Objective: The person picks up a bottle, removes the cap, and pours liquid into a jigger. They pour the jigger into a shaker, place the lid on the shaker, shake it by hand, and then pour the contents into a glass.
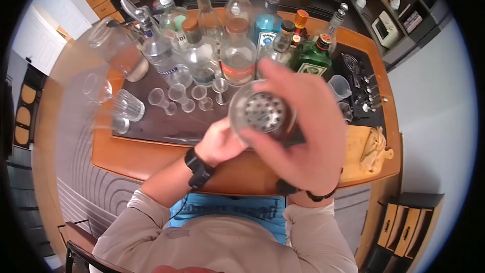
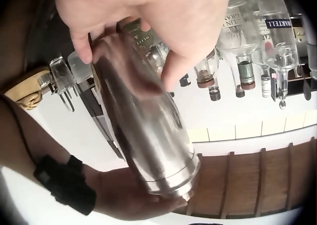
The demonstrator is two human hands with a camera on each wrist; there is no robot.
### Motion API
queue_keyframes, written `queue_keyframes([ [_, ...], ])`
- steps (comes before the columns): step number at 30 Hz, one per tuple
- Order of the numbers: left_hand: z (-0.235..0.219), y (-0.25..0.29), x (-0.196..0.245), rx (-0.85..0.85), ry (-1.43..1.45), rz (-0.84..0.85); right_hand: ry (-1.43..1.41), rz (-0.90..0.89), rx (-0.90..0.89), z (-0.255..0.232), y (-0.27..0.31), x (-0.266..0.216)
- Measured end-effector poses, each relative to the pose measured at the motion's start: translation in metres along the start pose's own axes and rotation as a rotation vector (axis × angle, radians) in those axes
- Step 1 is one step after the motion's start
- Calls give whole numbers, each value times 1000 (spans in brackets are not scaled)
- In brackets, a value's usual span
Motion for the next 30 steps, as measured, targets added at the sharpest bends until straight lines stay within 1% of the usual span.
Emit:
queue_keyframes([
  [1, 8, 2, 1, -36, -61, 8, 36, -43, -55, 5, -1, -3],
  [2, 6, 5, 1, 16, -72, 4, -48, -64, -27, 15, -2, 9],
  [3, -2, 4, -1, 19, -86, -1, -51, -62, -12, 19, -4, 20],
  [5, -22, -1, -5, -65, 171, -83, -81, 154, 206, 21, -8, 35],
  [6, -19, -1, -6, -31, 131, -65, -45, 180, 237, 13, -9, 39],
  [7, -17, -2, -5, -31, 123, -65, -65, 209, 271, 6, -8, 40],
  [9, -13, -3, -6, -88, 66, -59, 56, 90, 153, -18, -5, 29],
  [10, -4, -2, -5, -79, 28, -43, 58, 90, 157, -19, -3, 21],
  [12, 6, 2, -4, -85, -11, -45, 58, 24, 15, -13, 0, 7],
  [13, 8, 3, -4, -85, -48, -45, -44, 25, 30, -5, -2, 14],
  [15, -5, -1, -8, -105, -56, -55, -1, 88, 168, 6, -8, 32],
  [17, -11, -1, -9, -50, -24, -23, 6, 284, 228, -2, -10, 36],
  [19, -13, -1, -8, -46, -12, -17, 2, 268, 234, -15, -8, 37],
  [21, -12, -3, -7, -105, 1, -14, 43, 53, 103, -26, -5, 30],
  [23, -4, -1, -4, -139, -12, 1, -87, 94, 45, -14, -4, 19],
  [25, -10, -2, -3, -131, -49, 1, -65, 69, 20, -6, -10, 30],
  [26, -17, -4, -5, -130, -44, 12, -53, 139, 98, -1, -8, 42],
  [27, -18, -6, -4, -140, -46, 13, -47, 264, 144, -4, -11, 43],
  [30, -20, -9, -1, -123, -40, 35, 3, 247, 162, -23, -8, 41],
])
Point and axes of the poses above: each hand's wrist, its own y-axis away from the middle knuckle, its own z-axis out of the palm, x = y × z, the point moved 1 cm from there along -y, towards the middle knuckle, and after that the axes turned 7 degrees about x, right-handed, at the moved point
